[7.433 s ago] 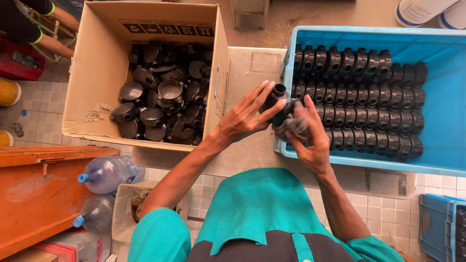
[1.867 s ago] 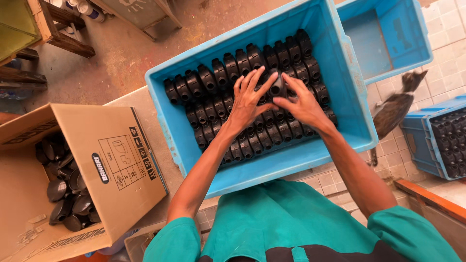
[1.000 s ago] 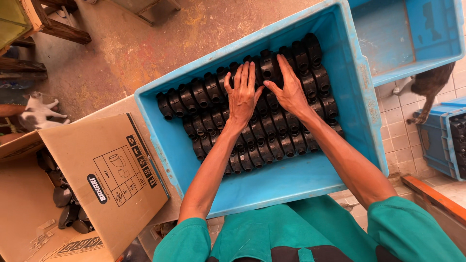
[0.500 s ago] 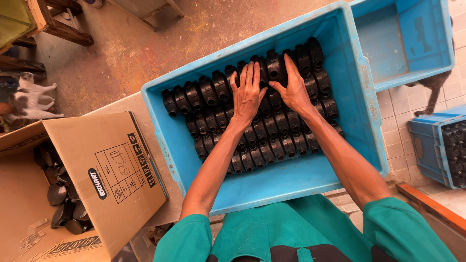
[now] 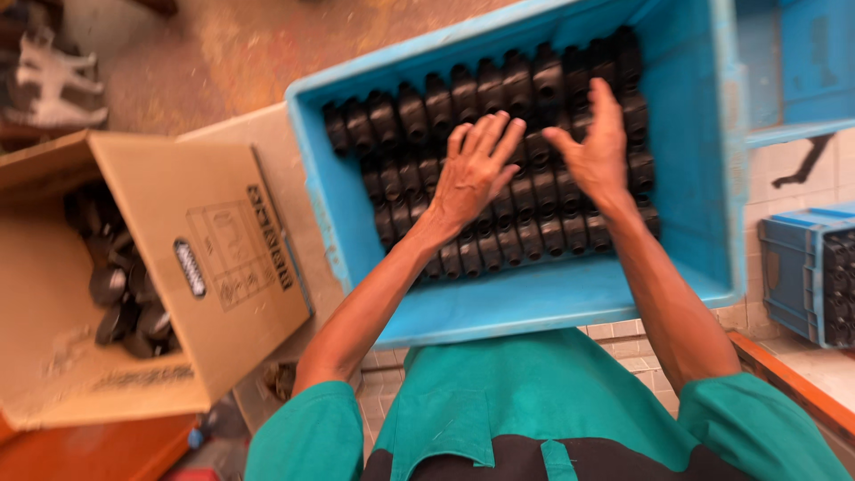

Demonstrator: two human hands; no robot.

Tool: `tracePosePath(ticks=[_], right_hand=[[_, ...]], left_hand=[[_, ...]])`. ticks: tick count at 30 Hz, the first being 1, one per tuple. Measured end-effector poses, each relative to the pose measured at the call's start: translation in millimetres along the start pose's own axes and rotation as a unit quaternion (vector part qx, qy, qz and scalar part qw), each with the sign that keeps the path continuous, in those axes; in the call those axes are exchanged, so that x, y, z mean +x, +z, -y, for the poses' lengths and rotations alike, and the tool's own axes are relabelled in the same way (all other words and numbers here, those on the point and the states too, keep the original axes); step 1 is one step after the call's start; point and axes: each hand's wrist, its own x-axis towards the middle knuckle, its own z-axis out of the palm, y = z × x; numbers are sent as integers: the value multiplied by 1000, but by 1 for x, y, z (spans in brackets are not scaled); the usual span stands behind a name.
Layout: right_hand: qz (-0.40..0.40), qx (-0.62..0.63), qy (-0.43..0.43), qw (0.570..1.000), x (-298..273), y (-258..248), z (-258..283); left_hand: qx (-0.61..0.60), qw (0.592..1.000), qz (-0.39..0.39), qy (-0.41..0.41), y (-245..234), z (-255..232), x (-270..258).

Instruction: The person repeatedly picks black plastic parts from a cardboard box, wipes each one with a cloth, and places them into a blue crate. The process is repeated for several items in a consistent sequence.

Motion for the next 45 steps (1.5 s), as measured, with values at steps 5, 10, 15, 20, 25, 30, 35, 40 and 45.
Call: tracePosePath(ticks=[5,10,15,20,25,30,35,40,45], right_hand=[[26,152,14,988,-67,-9,93],[127,232,18,964,-135,52,183],[221,242,-38,944,-191,137,296],[261,215,-69,939,-232,244,389],[262,199,-75,941,-248,324,474],[374,-28,-133,917,-222,373,566],[453,-246,-135,846,-191,456,538],[515,-410,-112,744,-161,559,422],[508,-421,-124,741,-169,592,398]], left_hand=[[-141,983,-120,-15,-57,-8,-92],[-164,958,-208,-107,-150,11,-209],[-132,942,-275,-138,-249,77,-329],[-57,937,-284,-197,-274,202,-456],[-44,961,-162,-219,-259,300,-520],[-37,984,60,-163,-197,376,-514],[-47,985,114,-122,-155,401,-488],[40,976,175,-123,-99,409,-484],[64,979,128,-145,-82,397,-499]])
